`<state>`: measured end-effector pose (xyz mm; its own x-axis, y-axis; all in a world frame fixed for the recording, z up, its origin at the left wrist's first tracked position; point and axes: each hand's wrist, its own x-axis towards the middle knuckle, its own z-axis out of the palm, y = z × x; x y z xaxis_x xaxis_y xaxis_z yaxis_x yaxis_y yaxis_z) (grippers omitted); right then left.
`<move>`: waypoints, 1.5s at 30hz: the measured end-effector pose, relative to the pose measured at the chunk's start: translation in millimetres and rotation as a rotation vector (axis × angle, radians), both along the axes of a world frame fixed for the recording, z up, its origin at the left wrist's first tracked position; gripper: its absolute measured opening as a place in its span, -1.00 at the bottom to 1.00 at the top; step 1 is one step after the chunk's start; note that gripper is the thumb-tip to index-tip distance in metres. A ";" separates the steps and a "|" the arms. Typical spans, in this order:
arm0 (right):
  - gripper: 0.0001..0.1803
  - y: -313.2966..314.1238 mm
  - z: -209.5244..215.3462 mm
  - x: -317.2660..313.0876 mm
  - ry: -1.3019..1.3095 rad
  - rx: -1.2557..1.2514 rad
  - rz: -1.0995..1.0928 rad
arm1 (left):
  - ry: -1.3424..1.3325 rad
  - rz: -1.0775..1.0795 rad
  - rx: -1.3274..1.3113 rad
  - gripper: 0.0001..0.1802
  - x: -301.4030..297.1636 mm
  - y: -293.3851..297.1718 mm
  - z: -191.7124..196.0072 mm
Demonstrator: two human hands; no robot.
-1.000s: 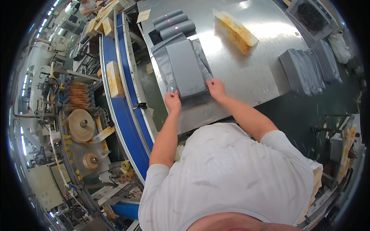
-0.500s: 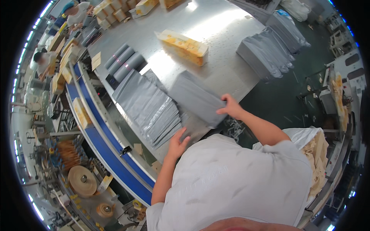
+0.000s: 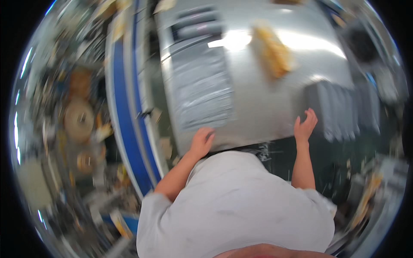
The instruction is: The person takes yellow tissue boxes from a moving conveyor belt one by one, places each box into a grey plastic shipping bag, folds the bag over the box, and stacks the completed packages on a metal table.
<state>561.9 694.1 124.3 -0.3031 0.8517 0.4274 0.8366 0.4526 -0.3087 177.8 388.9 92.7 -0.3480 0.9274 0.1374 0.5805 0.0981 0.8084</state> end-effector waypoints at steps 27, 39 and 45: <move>-0.62 -140.7 -46.1 -201.3 0.121 -0.401 0.338 | 0.378 1.116 -0.531 0.19 -289.3 -382.6 -55.7; -0.22 -170.5 38.8 -323.4 0.668 -0.891 0.594 | -0.846 0.419 0.060 -0.45 -111.5 19.2 60.7; -0.33 -111.6 -5.0 -275.4 0.340 -1.005 0.567 | -0.703 0.480 0.151 -0.07 -108.9 81.0 -9.6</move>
<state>286.5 582.5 119.2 -0.7431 0.6319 -0.2202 0.4035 0.1606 -0.9008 68.8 469.9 83.1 -0.7477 0.6477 -0.1464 -0.1354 0.0671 0.9885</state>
